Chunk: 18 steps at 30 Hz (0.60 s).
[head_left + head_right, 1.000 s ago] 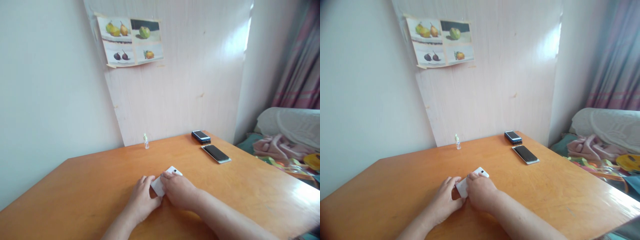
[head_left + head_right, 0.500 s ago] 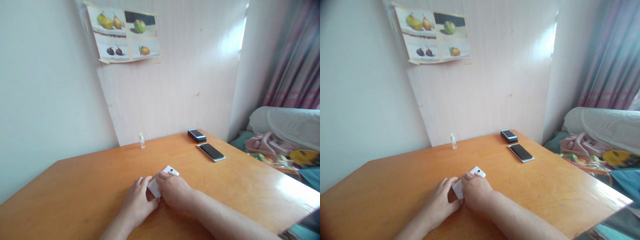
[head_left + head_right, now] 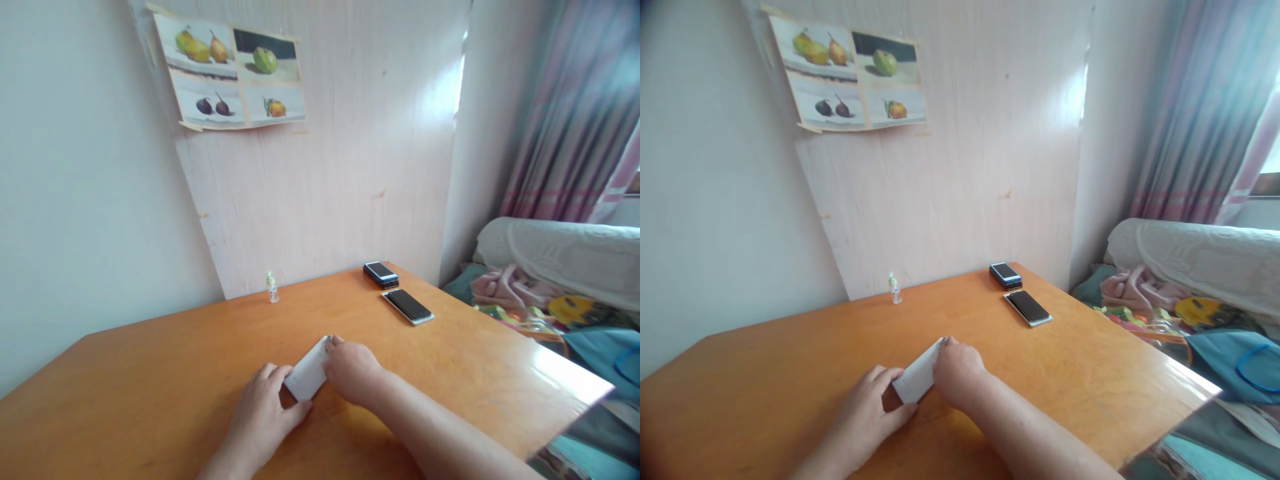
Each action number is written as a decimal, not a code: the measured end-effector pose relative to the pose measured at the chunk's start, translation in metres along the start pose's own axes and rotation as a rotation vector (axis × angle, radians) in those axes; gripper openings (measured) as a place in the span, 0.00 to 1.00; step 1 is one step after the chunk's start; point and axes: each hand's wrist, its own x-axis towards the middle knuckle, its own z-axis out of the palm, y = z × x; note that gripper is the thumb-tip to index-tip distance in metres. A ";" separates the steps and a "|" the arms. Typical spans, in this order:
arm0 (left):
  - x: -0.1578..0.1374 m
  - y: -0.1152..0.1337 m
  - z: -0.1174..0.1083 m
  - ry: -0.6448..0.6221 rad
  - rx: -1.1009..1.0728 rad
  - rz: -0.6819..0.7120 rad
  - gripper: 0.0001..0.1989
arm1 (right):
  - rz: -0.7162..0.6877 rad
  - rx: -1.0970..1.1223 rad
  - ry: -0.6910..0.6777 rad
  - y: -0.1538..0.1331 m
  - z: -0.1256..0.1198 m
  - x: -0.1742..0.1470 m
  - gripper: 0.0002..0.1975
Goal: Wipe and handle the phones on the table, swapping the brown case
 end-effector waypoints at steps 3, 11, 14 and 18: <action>-0.001 0.003 0.000 0.018 0.015 0.001 0.18 | -0.087 0.056 0.014 -0.017 -0.004 -0.012 0.14; -0.004 0.007 -0.002 0.041 0.041 -0.024 0.18 | 0.040 0.132 0.058 0.010 0.000 -0.004 0.17; -0.004 0.010 -0.006 0.061 0.016 -0.009 0.13 | 0.047 0.182 0.099 0.021 0.001 0.003 0.16; -0.006 0.014 -0.011 0.085 -0.035 0.031 0.10 | 0.016 0.315 0.227 0.023 0.000 0.005 0.13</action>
